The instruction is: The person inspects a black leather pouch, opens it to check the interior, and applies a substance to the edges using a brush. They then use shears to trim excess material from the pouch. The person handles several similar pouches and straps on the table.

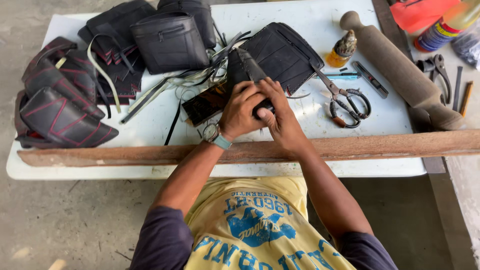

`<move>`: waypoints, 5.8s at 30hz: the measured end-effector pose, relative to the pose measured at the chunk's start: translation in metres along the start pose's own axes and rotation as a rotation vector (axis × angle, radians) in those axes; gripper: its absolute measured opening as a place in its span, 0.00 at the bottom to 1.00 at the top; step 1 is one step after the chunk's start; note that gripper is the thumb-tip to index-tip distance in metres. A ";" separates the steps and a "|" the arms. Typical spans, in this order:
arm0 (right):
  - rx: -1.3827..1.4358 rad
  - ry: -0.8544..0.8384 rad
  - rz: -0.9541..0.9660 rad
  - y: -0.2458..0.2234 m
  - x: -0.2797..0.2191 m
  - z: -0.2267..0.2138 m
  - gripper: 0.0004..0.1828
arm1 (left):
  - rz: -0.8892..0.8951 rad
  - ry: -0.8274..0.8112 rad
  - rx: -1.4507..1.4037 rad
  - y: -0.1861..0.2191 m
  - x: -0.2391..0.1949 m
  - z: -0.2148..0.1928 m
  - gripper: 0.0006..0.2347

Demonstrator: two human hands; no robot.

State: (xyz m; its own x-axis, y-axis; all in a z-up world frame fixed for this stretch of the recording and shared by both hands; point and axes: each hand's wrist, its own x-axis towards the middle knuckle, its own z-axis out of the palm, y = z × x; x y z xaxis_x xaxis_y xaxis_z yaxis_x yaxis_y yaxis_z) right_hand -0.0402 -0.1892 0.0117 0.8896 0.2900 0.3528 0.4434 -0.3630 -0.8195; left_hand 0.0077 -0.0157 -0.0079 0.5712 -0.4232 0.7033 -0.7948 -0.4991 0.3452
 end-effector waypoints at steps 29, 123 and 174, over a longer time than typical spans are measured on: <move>0.555 0.039 0.240 0.030 0.013 -0.082 0.30 | -0.452 0.323 -1.725 -0.062 -0.037 -0.094 0.23; 0.498 0.164 -0.034 -0.016 0.034 -0.050 0.05 | -0.296 -0.391 -0.002 0.010 0.026 -0.064 0.33; 0.466 0.072 -0.090 -0.025 0.024 -0.052 0.06 | -0.208 -0.225 -0.057 0.040 -0.002 -0.091 0.23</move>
State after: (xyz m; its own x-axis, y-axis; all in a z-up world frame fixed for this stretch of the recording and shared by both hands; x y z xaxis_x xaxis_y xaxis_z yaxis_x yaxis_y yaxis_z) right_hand -0.0239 -0.2189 0.0643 0.8625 0.2342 0.4487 0.4374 0.1009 -0.8936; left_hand -0.0441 0.0343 0.0612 0.7489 -0.4764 0.4606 -0.6625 -0.5519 0.5064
